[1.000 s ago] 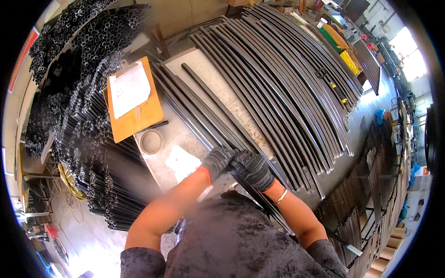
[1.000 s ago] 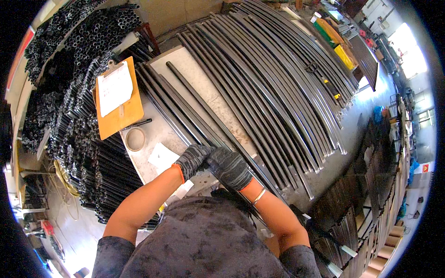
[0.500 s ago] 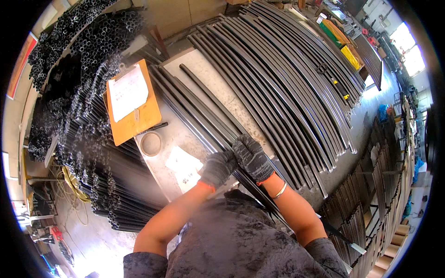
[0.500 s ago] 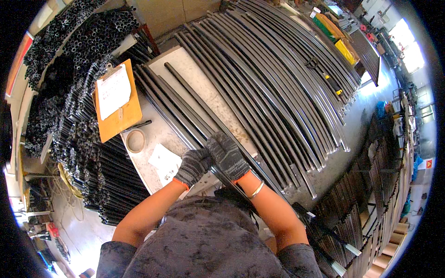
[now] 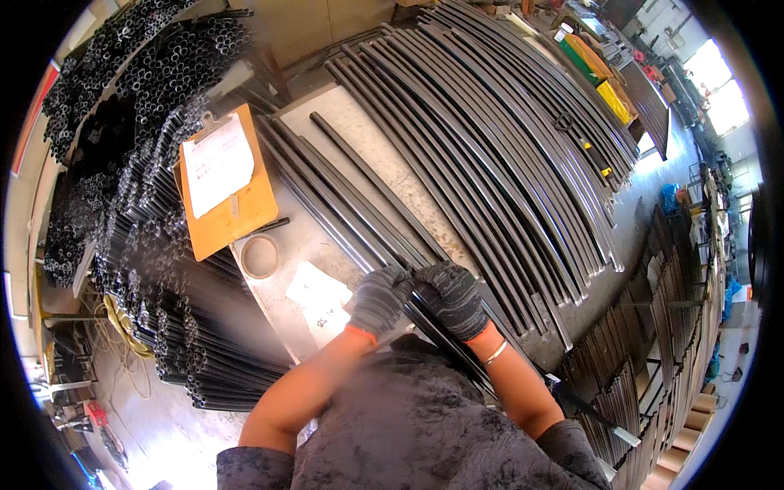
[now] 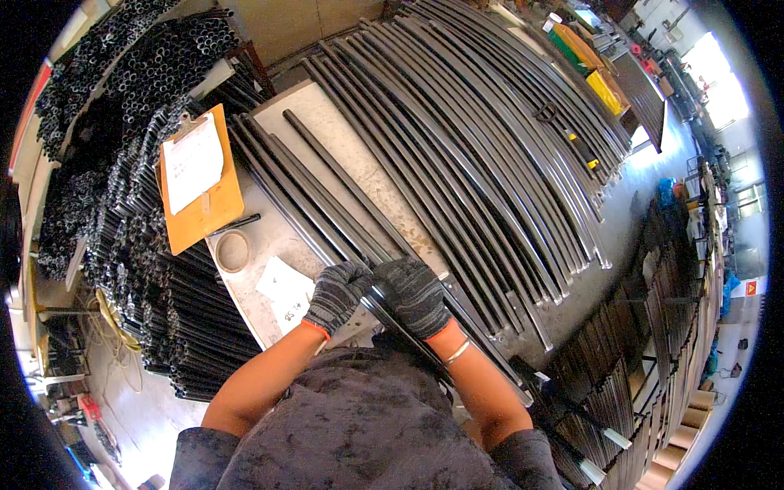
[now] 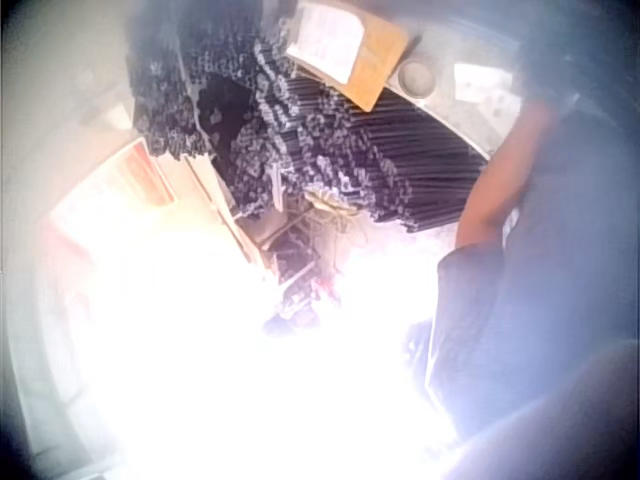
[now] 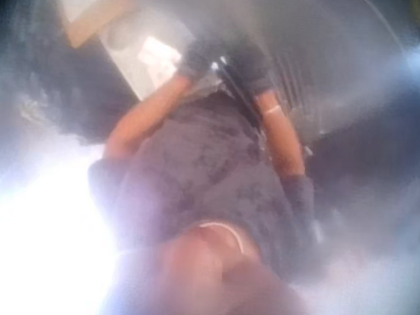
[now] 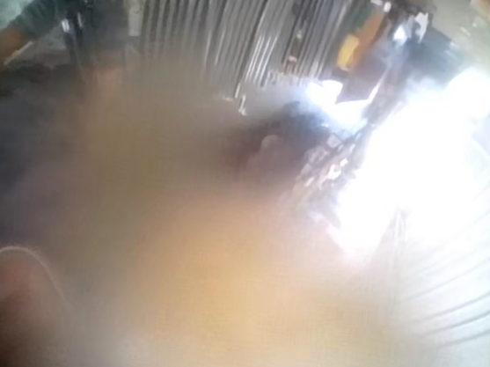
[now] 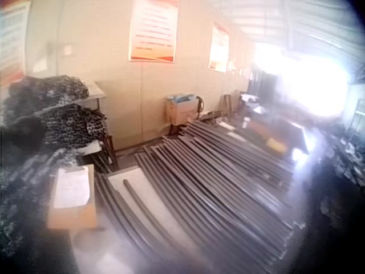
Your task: The person handles small identification cards and then wraps a black strap around a bundle of metal tubes to secure them.
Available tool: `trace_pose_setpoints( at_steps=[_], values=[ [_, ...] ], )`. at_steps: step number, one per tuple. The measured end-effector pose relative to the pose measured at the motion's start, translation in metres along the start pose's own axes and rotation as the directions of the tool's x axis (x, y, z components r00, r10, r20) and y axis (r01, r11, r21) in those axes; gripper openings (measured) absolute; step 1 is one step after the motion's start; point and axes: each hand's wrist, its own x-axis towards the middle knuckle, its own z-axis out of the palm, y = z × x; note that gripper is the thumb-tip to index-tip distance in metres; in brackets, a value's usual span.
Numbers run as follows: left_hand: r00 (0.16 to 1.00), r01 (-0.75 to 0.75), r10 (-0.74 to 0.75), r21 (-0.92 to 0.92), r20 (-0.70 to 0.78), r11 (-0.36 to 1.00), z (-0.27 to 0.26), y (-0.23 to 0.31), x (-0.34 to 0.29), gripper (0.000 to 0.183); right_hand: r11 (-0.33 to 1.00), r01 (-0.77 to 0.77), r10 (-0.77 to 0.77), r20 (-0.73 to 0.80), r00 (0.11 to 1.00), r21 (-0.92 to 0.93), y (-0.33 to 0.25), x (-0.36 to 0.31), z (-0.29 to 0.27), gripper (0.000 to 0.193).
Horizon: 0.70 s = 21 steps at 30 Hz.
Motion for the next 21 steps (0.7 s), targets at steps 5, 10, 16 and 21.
trace_pose_setpoints(
  at_steps=[5,10,16,21],
  values=[
    [0.972,0.189,-0.18,-0.051,0.152,0.981,-0.008,0.002,0.007,0.01,0.995,0.101,-0.101,0.005,0.995,0.01,0.005,0.003,0.009,0.024],
    [0.956,0.242,-0.227,-0.063,0.185,0.968,-0.012,0.003,0.013,0.012,0.978,0.138,-0.124,0.091,0.988,-0.157,-0.012,0.012,0.001,0.022],
    [0.971,-0.228,0.233,0.442,0.043,0.868,-0.001,0.001,0.006,0.015,0.991,0.11,-0.109,0.021,0.994,-0.074,-0.012,0.009,0.002,0.023],
    [0.993,-0.119,0.108,0.373,0.05,0.92,-0.007,0.028,-0.006,0.016,0.997,0.07,-0.07,-0.006,0.998,0.016,-0.01,0.009,0.008,0.025]
  ],
)
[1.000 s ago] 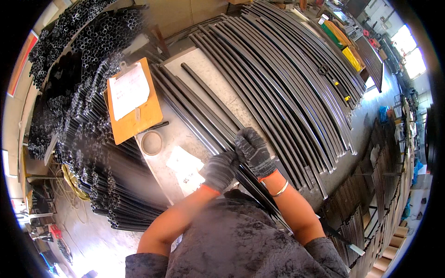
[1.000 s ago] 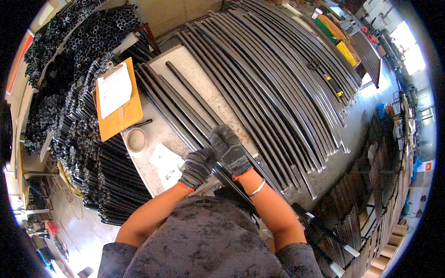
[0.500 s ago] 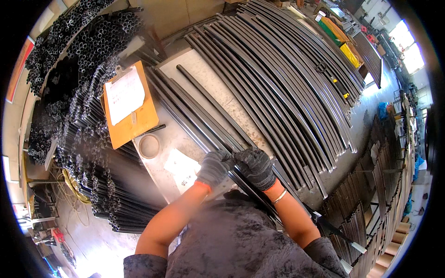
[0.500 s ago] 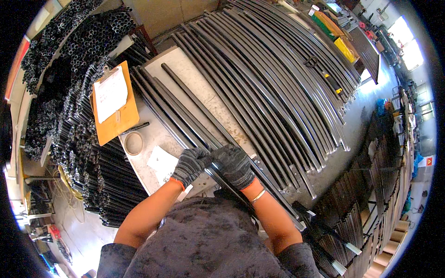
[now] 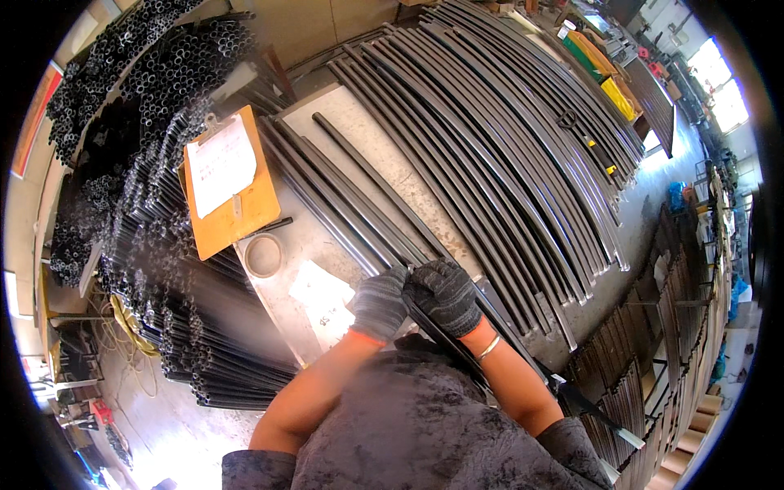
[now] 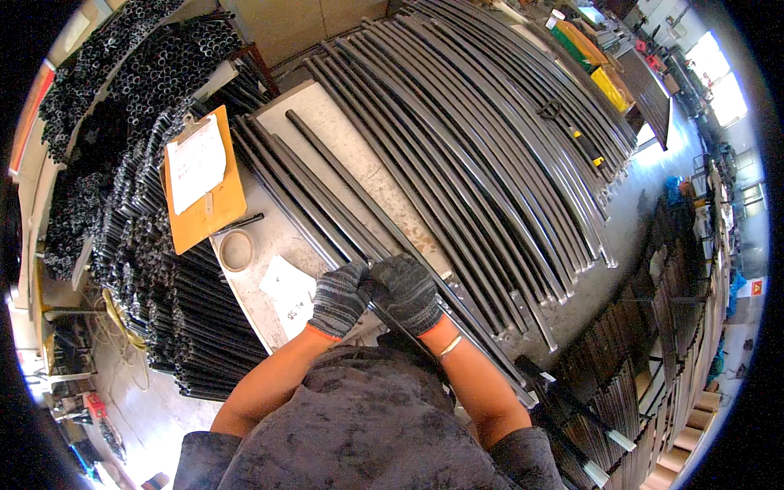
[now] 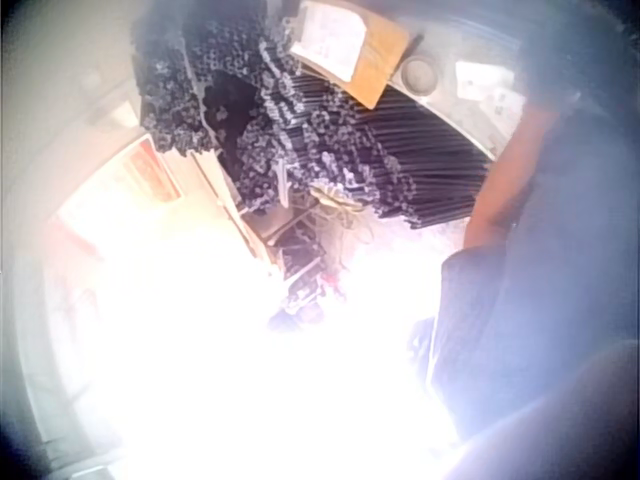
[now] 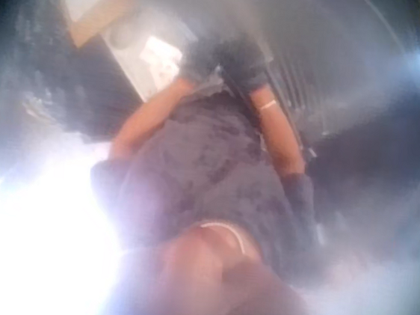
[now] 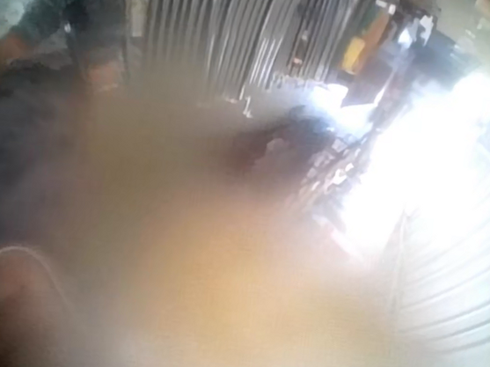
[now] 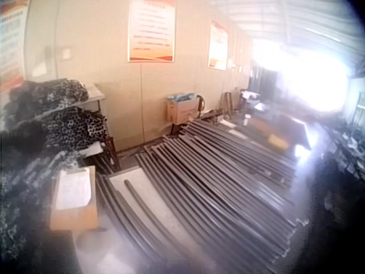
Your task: The person handles small identification cards and then wraps a black strap around a bundle of metal tubes to secure them.
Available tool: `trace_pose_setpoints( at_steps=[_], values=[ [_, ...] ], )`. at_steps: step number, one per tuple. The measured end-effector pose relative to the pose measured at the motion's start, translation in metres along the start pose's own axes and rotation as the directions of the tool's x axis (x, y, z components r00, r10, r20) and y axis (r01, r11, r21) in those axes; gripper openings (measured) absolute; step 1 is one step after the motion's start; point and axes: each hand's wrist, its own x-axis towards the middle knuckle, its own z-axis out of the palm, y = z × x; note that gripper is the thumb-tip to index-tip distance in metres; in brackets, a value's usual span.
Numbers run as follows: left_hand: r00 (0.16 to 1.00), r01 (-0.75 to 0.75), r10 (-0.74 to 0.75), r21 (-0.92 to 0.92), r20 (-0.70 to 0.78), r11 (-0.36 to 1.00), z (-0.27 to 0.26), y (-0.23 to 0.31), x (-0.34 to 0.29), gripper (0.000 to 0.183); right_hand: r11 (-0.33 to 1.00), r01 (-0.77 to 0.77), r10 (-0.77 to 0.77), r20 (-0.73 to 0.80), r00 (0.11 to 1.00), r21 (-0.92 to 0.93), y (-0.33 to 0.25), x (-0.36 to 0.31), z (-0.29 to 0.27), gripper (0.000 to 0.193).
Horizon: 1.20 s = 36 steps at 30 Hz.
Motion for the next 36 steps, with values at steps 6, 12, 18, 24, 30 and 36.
trace_pose_setpoints(
  at_steps=[6,12,18,24,30,36],
  values=[
    [0.987,-0.054,0.022,-0.195,-0.162,0.979,0.014,-0.008,-0.004,0.018,0.992,-0.065,0.062,0.031,0.998,0.111,0.0,0.0,-0.001,0.024],
    [0.99,-0.112,0.084,-0.259,-0.117,0.959,0.006,-0.013,0.0,0.018,0.984,-0.156,0.158,-0.02,0.987,0.082,-0.001,-0.003,0.0,0.018],
    [0.946,0.291,-0.171,-0.488,0.275,0.823,-0.006,-0.016,0.013,0.018,0.991,-0.117,0.123,-0.111,0.986,0.062,0.016,-0.012,0.014,0.021],
    [0.783,0.621,-0.303,-0.71,0.542,0.332,0.002,-0.031,0.02,0.008,0.982,-0.12,0.126,-0.031,0.992,0.147,0.001,-0.004,-0.015,0.023],
    [0.779,0.626,-0.284,-0.714,0.559,0.314,-0.012,-0.022,0.021,0.008,0.989,-0.144,0.147,-0.083,0.986,0.039,-0.007,-0.004,0.0,0.017],
    [0.928,0.37,-0.24,-0.626,0.285,0.686,0.0,-0.027,0.016,0.012,0.994,0.009,-0.022,-0.118,0.993,-0.111,-0.012,0.003,0.002,0.013]
  ],
)
